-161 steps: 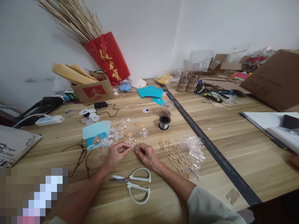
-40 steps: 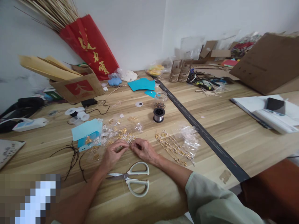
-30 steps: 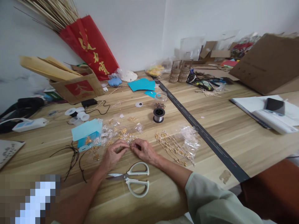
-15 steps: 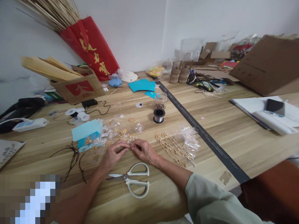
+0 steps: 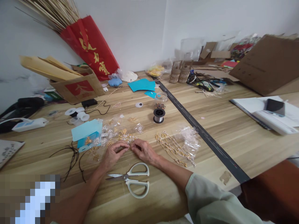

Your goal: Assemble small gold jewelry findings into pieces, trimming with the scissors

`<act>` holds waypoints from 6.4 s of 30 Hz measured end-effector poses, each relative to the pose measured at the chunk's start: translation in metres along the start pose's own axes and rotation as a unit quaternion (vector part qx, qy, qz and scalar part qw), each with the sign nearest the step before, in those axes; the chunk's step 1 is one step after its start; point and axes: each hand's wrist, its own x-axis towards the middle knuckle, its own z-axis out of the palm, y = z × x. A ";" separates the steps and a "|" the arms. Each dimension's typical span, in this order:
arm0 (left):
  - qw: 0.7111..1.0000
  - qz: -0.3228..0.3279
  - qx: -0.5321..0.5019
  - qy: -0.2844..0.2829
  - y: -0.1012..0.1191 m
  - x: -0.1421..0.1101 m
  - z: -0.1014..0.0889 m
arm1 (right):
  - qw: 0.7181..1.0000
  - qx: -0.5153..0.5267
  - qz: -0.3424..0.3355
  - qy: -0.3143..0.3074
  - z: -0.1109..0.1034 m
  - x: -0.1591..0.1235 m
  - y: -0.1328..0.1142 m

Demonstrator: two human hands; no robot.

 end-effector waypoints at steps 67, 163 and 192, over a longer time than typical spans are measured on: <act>0.997 -0.053 -0.052 -0.007 0.004 0.000 0.000 | 0.998 0.046 0.043 -0.008 0.002 -0.001 0.000; 0.969 0.054 0.193 0.142 -0.008 0.002 0.001 | 0.994 0.009 0.027 0.105 0.003 0.001 0.002; 0.956 0.079 0.271 0.076 -0.016 0.003 0.006 | 0.988 0.044 0.085 0.117 0.007 0.001 0.006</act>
